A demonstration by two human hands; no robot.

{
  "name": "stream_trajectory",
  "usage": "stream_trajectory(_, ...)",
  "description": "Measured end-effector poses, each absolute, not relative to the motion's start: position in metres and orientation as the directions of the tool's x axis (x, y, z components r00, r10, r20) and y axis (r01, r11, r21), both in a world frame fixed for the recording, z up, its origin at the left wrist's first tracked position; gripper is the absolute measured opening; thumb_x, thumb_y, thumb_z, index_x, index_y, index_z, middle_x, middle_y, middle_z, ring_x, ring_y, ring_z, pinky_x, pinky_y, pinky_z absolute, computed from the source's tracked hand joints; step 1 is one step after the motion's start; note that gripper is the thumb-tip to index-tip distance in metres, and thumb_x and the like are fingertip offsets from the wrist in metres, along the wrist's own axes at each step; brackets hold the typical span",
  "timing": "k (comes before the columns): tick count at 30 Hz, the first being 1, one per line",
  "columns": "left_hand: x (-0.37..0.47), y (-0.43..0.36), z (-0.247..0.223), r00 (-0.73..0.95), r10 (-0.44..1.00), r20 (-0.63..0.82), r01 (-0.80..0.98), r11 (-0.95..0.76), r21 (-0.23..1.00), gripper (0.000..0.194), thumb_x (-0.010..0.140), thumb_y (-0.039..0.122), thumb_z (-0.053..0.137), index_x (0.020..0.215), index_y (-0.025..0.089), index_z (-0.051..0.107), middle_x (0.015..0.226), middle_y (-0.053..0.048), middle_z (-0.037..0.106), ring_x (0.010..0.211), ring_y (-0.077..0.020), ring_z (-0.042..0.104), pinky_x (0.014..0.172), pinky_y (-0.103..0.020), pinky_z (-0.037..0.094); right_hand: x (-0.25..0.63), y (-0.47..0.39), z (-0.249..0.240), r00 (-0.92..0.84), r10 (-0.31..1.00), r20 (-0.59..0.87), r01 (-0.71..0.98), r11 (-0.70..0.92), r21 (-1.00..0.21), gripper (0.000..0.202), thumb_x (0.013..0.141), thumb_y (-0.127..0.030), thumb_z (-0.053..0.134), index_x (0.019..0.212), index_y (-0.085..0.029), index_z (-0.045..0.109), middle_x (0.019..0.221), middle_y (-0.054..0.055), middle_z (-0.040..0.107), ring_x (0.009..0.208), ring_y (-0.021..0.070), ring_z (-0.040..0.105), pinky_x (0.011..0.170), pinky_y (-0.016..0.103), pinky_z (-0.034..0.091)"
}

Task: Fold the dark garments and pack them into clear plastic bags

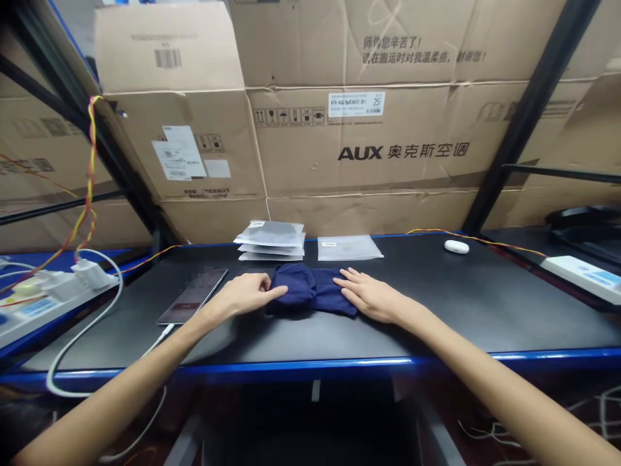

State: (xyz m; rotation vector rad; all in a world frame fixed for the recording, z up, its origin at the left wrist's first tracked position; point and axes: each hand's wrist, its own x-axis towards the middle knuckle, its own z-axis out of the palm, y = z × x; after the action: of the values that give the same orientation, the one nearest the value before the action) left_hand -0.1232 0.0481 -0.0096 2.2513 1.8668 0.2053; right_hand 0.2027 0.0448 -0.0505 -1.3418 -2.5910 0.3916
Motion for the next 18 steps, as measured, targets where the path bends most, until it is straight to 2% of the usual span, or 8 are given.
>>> stream_trajectory(3,-0.125,0.052,-0.014,0.253,0.967,0.013,0.908,-0.242,0.343,0.037,0.079,0.058,0.058,0.073,0.022,0.059,0.077,-0.003,0.07,0.071,-0.0237,0.064,0.061,-0.03,0.039,0.2,0.045,-0.049,-0.576,0.815,0.059,0.751,0.557,-0.354,0.062,0.102,-0.056,0.029,0.151,-0.022,0.044,0.162,0.007,0.028,0.151,0.0291,0.02,0.123,0.05,0.02)
stream_trajectory(7,-0.127,0.059,-0.012,0.226,0.967,0.117,0.839,-0.254,0.482,0.017,0.077,0.037,0.06,0.086,0.022,0.057,0.081,0.0,0.07,0.072,-0.0201,0.064,0.062,-0.027,0.041,0.216,0.041,-0.046,-0.548,0.832,0.084,0.736,0.527,-0.424,0.063,0.101,-0.059,0.029,0.155,-0.026,0.036,0.163,0.003,0.026,0.15,0.026,0.023,0.124,0.047,0.019)
stream_trajectory(10,-0.118,0.059,-0.002,0.173,0.963,0.207,0.809,-0.259,0.528,0.02,0.079,0.032,0.059,0.098,0.024,0.057,0.078,0.002,0.071,0.068,-0.0192,0.064,0.064,-0.028,0.043,0.236,0.036,-0.05,-0.464,0.877,0.122,0.769,0.467,-0.436,0.064,0.1,-0.061,0.032,0.154,-0.027,0.036,0.162,0.004,0.031,0.149,0.0268,0.028,0.123,0.049,0.021)
stream_trajectory(13,-0.095,0.051,0.004,0.185,0.916,0.355,0.756,-0.364,0.544,0.03,0.083,0.036,0.061,0.11,0.025,0.057,0.088,0.0,0.074,0.076,-0.0215,0.068,0.072,-0.031,0.049,0.251,0.032,-0.055,-0.415,0.906,0.089,0.817,0.414,-0.402,0.066,0.098,-0.064,0.034,0.15,-0.024,0.044,0.159,0.007,0.036,0.148,0.0298,0.028,0.123,0.052,0.021)
stream_trajectory(15,-0.074,0.042,0.002,0.263,0.868,0.421,0.712,-0.469,0.523,0.037,0.085,0.039,0.063,0.119,0.025,0.058,0.1,-0.003,0.074,0.088,-0.0236,0.07,0.079,-0.033,0.052,0.254,0.03,-0.057,-0.413,0.907,0.076,0.83,0.41,-0.378,0.068,0.097,-0.065,0.034,0.148,-0.022,0.048,0.159,0.009,0.036,0.149,0.0311,0.026,0.122,0.052,0.021)
stream_trajectory(18,-0.048,0.031,-0.01,0.547,0.72,0.427,0.584,-0.694,0.421,0.041,0.089,0.041,0.062,0.126,0.024,0.059,0.124,-0.006,0.069,0.112,-0.0244,0.065,0.097,-0.036,0.05,0.253,0.029,-0.057,-0.413,0.906,0.091,0.832,0.416,-0.368,0.069,0.097,-0.065,0.034,0.147,-0.02,0.05,0.158,0.01,0.037,0.148,0.0314,0.027,0.123,0.051,0.022)
